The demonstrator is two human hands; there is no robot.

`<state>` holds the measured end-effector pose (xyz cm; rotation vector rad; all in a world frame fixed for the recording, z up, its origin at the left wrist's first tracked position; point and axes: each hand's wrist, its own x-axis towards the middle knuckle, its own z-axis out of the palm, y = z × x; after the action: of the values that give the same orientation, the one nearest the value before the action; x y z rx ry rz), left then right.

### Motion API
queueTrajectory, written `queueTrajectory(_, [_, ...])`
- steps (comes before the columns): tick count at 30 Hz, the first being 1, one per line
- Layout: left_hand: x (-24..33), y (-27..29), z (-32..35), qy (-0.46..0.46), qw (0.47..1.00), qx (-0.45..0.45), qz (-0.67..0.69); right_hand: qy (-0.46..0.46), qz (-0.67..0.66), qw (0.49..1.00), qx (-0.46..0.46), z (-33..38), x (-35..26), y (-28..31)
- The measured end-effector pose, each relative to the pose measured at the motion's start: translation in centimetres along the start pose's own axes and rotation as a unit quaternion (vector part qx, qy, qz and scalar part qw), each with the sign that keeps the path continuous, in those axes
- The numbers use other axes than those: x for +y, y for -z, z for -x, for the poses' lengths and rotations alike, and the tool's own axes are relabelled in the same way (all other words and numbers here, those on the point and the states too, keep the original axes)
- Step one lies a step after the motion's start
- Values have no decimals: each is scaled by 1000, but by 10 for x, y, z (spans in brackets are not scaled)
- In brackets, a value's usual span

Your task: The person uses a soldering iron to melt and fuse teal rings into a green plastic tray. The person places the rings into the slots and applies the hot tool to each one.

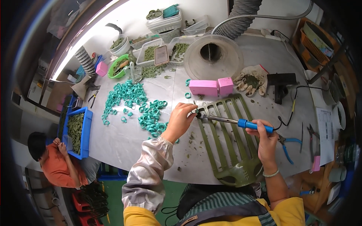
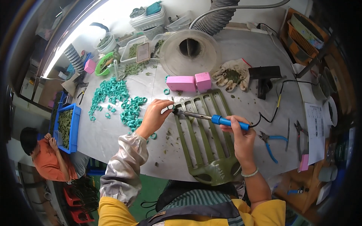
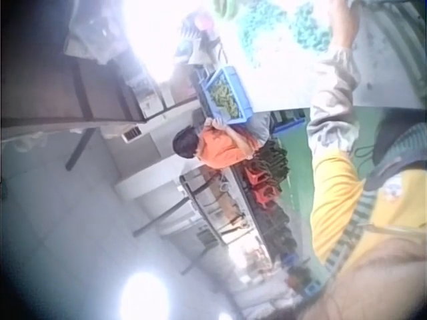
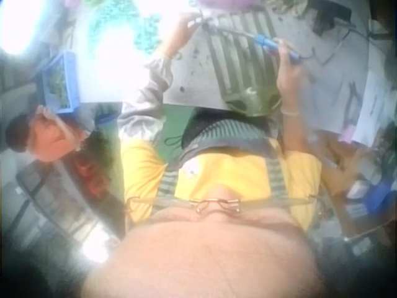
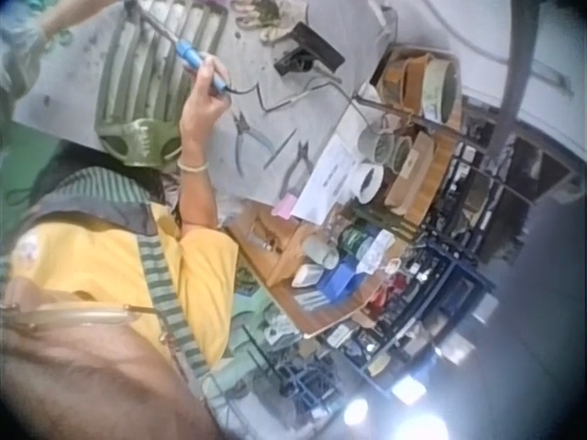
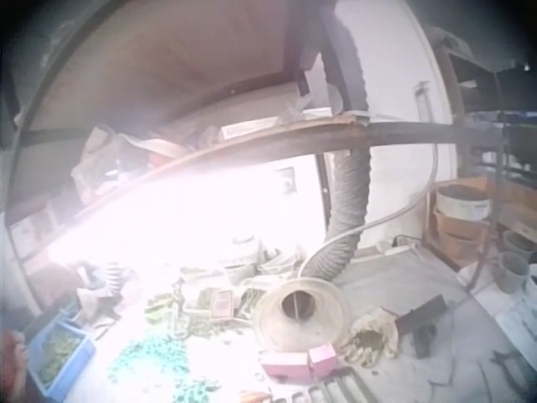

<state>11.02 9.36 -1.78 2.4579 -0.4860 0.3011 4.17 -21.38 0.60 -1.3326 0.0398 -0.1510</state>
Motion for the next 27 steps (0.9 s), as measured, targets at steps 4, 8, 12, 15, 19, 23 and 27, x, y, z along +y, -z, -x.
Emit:
queueTrajectory(4, [1, -4, -5, -11, 1000, -8, -4, -7, -20, 1000, 11, -4, 6, -3])
queueTrajectory(8, [-4, -1, -3, -16, 1000, -10, -18, -5, -23, 1000, 5, -6, 6, -8])
queueTrajectory(12, [-1, -2, -1, -10, 1000, -10, -8, 18, 29, 999, 24, 1, -14, 3])
queueTrajectory(15, [-3, 8, -2, -12, 1000, 16, 4, 3, 29, 999, 31, 4, -21, 12])
queueTrajectory(19, [-48, 49, 22, 95, 985, 114, -92, -12, 15, 999, 26, 9, -28, 13])
queueTrajectory(23, [-75, 68, 56, 166, 955, 31, -243, -21, 16, 1000, 16, 11, -31, 10])
queueTrajectory(27, [-73, 70, 60, 167, 965, -5, -204, -17, 20, 1000, 13, 12, -31, 9])
